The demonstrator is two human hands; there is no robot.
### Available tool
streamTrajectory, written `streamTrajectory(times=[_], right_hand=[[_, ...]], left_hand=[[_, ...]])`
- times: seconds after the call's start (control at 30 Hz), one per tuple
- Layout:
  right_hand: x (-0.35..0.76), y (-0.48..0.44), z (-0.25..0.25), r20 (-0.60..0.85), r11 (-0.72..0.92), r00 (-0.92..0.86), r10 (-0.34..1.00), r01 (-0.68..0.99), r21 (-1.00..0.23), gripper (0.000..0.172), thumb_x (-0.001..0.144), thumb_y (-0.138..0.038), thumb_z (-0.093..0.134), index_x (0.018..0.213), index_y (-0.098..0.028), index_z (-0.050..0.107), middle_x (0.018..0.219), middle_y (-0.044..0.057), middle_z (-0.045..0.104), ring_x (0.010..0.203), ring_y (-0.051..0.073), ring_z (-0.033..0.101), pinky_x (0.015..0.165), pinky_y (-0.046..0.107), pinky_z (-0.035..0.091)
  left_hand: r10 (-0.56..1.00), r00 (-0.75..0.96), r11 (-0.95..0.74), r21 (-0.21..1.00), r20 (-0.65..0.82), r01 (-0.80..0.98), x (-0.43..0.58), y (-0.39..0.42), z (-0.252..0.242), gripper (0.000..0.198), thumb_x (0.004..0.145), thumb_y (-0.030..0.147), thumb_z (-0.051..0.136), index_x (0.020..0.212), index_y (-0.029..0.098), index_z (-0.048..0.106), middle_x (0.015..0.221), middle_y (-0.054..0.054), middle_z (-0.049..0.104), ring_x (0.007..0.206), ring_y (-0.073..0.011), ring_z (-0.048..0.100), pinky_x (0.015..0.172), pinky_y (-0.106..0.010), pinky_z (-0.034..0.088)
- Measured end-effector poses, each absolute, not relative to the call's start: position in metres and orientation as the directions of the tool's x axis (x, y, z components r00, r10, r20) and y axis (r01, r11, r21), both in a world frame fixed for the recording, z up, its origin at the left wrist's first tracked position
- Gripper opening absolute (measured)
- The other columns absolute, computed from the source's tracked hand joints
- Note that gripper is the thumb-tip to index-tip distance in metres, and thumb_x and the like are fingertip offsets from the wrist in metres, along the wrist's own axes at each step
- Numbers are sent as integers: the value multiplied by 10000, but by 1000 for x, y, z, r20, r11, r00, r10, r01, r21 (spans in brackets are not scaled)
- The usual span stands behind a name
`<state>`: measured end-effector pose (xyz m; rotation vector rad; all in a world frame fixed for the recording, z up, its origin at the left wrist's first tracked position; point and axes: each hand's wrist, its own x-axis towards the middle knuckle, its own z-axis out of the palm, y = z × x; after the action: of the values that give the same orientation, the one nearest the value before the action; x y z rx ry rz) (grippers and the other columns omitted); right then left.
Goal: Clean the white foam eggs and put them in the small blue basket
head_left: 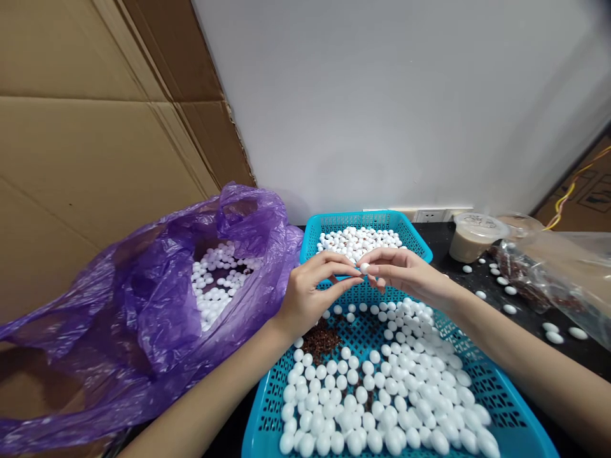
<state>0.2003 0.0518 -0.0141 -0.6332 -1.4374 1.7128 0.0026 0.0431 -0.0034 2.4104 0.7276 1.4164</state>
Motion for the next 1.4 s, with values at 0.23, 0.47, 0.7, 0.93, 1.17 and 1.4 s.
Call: streamTrajectory(times=[0.23,0.47,0.7,0.93,1.17,1.4], right_hand=[[202,53,-15,107,-94,-517,849,-347,-933,107,781,-225,675,885,-206,690,835,14,629,702,80,552,584,173,454],[202,52,-14,94,-72,-490,867,-311,-948,123,756,-252,690,873,-217,700,901,35,626,751,115,557,599,209,476],[199,50,-14,93,-77,-595,798,-253,-965,142,782,-256,664,913,-207,694,910,31,645,783,117,603,678,230,497],[200,48,-12,109,-70,-621,776,-256,-964,158,791,-261,654,935,-199,680,840,26,647,760,120,616,656,235,514],[200,49,-14,118,-13,-593,797,-211,-977,163,782,-281,661,923,-206,696,881,32,647,771,124,609,634,223,519],[199,47,-12,113,-13,-617,779,-196,-981,165,794,-276,650,945,-210,648,828,12,651,712,111,615,612,231,510]], left_hand=[[521,378,-849,417,765,326,3,42,-4,43,773,174,667,815,181,660,794,-6,681,723,-102,633,586,-199,542],[534,380,-834,398,755,382,2,41,-6,115,756,229,688,849,177,646,778,-1,682,633,-88,615,557,-197,537],[478,515,-878,372,712,300,-1,38,-5,41,784,168,659,807,177,625,750,17,667,648,-85,596,606,-217,513],[410,533,-912,324,740,252,-2,37,-4,99,766,146,677,834,163,607,752,13,660,637,-77,586,605,-205,512],[416,509,-909,332,753,253,-1,36,-6,152,772,203,676,757,159,531,693,25,617,601,-64,586,590,-180,523],[401,529,-916,313,748,253,-2,36,-6,191,780,219,666,722,166,492,681,33,611,616,-63,597,600,-169,516]])
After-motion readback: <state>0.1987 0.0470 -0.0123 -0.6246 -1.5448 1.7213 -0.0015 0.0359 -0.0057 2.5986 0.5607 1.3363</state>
